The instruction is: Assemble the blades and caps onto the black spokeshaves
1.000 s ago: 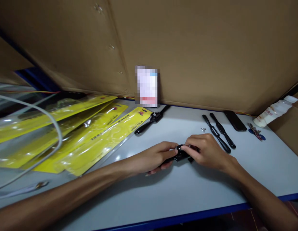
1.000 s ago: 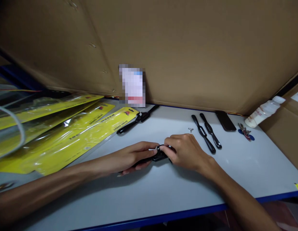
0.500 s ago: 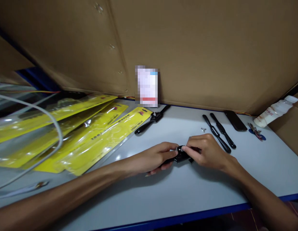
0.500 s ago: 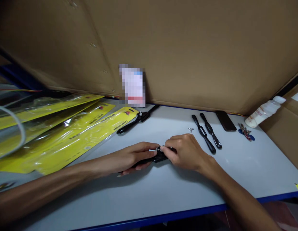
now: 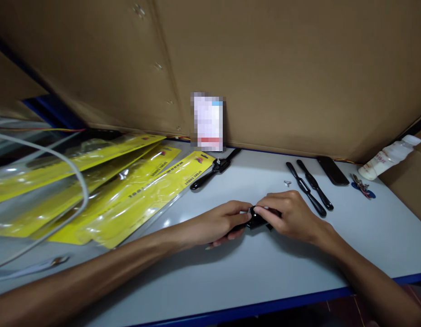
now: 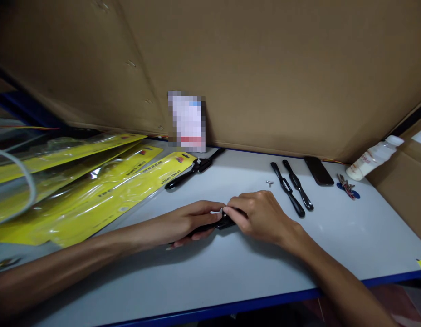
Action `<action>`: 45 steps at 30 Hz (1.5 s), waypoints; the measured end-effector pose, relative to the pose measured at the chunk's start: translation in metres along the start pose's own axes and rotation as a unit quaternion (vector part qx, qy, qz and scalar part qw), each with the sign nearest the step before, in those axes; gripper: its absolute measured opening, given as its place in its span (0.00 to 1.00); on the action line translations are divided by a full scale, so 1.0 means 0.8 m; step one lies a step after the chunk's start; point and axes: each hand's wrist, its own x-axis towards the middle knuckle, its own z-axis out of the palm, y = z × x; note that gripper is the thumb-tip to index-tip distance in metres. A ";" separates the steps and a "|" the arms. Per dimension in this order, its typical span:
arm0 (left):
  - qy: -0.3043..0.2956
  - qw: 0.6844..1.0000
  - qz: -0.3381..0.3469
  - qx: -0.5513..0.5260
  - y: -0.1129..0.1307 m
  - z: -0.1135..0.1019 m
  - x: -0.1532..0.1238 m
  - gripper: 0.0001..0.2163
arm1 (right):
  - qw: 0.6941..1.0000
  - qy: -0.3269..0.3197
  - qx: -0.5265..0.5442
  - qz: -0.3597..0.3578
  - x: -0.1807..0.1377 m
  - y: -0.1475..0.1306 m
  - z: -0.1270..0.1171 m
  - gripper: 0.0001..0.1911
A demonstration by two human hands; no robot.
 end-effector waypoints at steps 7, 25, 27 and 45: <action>0.005 1.000 0.012 -0.008 -0.002 -0.002 0.000 0.10 | 0.998 0.000 0.064 -0.025 0.001 -0.005 -0.001 0.16; 0.010 1.000 0.007 -0.007 0.000 -0.001 0.000 0.11 | 0.999 -0.008 -0.033 -0.015 -0.001 -0.007 0.000 0.19; 0.005 1.000 0.006 -0.004 0.000 -0.001 -0.001 0.11 | 0.999 -0.013 -0.046 -0.015 -0.002 -0.003 0.000 0.18; 0.006 1.000 -0.004 -0.020 -0.002 -0.001 -0.002 0.09 | 0.999 -0.006 -0.046 0.004 -0.001 0.000 0.002 0.19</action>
